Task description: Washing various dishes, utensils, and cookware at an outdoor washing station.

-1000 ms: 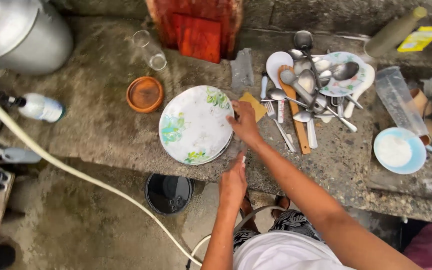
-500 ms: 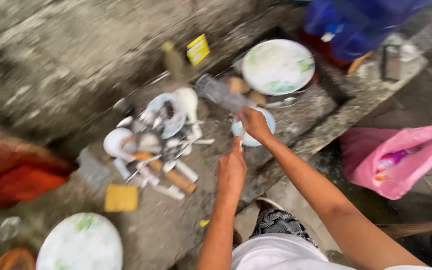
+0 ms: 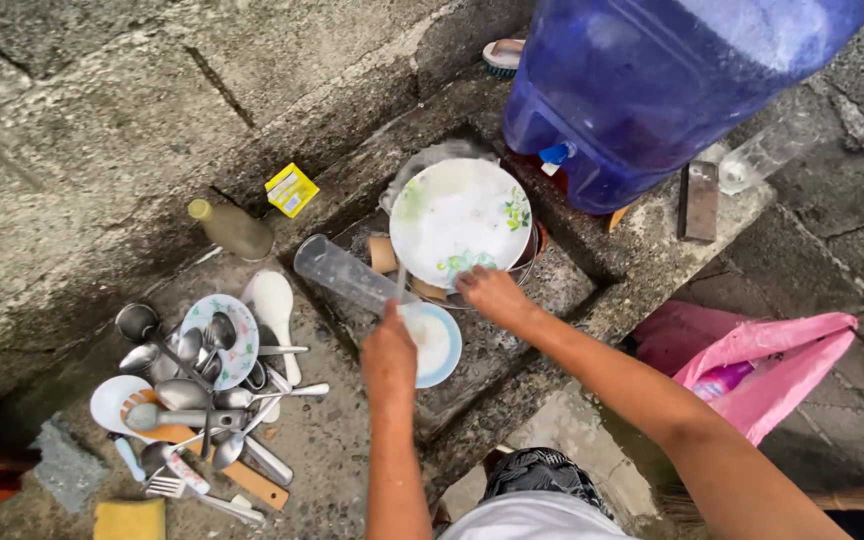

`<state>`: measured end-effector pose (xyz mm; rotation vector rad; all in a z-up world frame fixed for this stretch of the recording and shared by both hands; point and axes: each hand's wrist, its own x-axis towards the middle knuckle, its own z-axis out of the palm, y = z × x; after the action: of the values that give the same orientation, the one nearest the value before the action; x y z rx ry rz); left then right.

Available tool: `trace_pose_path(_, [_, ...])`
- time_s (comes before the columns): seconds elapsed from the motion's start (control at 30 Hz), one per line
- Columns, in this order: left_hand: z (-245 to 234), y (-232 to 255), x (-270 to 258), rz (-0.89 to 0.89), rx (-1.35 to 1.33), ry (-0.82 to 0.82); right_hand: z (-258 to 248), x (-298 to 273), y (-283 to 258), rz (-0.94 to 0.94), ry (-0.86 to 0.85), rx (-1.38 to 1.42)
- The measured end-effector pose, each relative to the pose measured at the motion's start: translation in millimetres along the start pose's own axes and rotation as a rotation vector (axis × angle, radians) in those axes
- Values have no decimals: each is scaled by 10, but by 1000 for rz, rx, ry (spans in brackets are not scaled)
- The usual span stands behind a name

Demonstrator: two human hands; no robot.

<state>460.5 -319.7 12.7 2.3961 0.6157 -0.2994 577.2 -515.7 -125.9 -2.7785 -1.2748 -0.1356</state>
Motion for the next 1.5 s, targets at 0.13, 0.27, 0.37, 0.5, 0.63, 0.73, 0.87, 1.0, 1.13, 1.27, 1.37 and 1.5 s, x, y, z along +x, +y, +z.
trace_pose_path(0.13, [232,16,104,28,-21,49,-72,-23,62,-64,-30,20])
trace_pose_path(0.27, [308,382,-97,122,-25,-10,-211,62,169,-55,-38,147])
trace_pose_path(0.37, [100,498,-201,193,-36,-17,-480,164,236,-63,-49,318])
trace_pose_path(0.5, [-280,686,-423,193,-112,53,-1140,388,229,0,305,453])
trace_pose_path(0.63, [-475,913,-577,295,-195,125,-1657,572,142,284,368,763])
trace_pose_path(0.73, [-739,883,-438,201,-225,159,-1274,569,264,368,327,1501])
trace_pose_path(0.87, [-685,101,-152,94,-281,283,-1400,594,85,389,276,1653])
trace_pose_path(1.0, [-511,-464,-234,54,-321,363,-1304,633,-38,591,227,1961])
trace_pose_path(1.13, [-742,-288,-745,-63,-275,194,-856,679,-188,561,217,2115])
trace_pose_path(1.27, [-615,-387,-933,20,-271,199,-675,816,-645,522,183,2175])
trace_pose_path(1.37, [-709,-444,-1085,137,-308,278,-593,908,-1110,593,61,2232])
trace_pose_path(1.5, [-1109,-731,-1353,109,-325,357,-525,903,-1728,442,170,2107])
